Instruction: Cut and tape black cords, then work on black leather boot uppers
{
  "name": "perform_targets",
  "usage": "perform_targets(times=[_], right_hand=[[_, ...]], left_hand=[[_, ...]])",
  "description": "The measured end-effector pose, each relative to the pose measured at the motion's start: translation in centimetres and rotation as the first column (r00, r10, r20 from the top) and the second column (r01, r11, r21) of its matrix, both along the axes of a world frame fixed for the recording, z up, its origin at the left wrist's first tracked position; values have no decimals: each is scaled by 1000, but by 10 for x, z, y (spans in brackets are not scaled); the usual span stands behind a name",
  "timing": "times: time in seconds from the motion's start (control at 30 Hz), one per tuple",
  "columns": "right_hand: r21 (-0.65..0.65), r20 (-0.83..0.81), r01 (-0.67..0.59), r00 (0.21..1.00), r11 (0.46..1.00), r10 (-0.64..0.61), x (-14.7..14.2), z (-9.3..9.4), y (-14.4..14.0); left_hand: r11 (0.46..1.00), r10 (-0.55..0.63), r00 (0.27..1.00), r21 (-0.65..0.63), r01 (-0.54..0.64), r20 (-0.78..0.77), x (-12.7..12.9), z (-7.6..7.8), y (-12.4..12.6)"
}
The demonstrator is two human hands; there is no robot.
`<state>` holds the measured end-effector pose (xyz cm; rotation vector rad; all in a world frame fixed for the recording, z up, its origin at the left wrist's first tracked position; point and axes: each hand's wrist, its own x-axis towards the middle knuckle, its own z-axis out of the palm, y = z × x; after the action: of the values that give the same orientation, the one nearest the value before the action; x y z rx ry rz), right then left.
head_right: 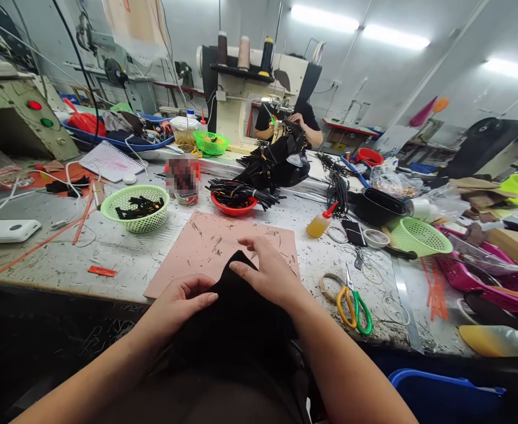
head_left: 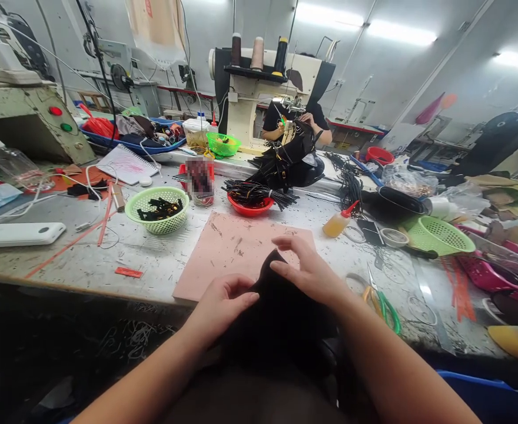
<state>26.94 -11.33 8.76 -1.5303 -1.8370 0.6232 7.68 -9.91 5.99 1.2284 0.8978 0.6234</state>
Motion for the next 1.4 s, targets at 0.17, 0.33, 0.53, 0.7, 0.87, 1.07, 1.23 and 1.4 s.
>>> perform_targets(times=[0.17, 0.33, 0.53, 0.7, 0.87, 1.07, 1.23, 1.4], right_hand=[[-240, 36, -28, 999, 970, 37, -3, -6, 3], [-279, -3, -91, 996, 956, 94, -3, -11, 3], [-17, -31, 63, 997, 998, -64, -2, -10, -7], [-138, 22, 68, 998, 988, -65, 4, -13, -53], [-579, -335, -81, 931, 811, -146, 2, -68, -69], [-587, -809, -25, -23, 810, -587, -43, -82, -52], [-585, -798, -43, -145, 810, -585, -76, -57, -41], [-714, -673, -60, -218, 698, -707, -88, -56, -35]], left_hand=[[999, -32, 999, -20, 32, 6, 1, 3, 5], [967, -58, 993, -242, 82, 104, 2, 2, 8], [950, 33, 988, -312, 16, 151, -1, -7, 10], [910, 267, 943, -373, -180, 199, -6, -9, 13], [852, 439, 871, -410, -326, 220, -10, -18, 10], [856, 477, 857, -321, -404, 193, -13, -31, -4], [882, 438, 879, -279, -380, 190, -16, -32, -16], [855, 466, 858, -359, -375, 214, -21, -33, -21]])
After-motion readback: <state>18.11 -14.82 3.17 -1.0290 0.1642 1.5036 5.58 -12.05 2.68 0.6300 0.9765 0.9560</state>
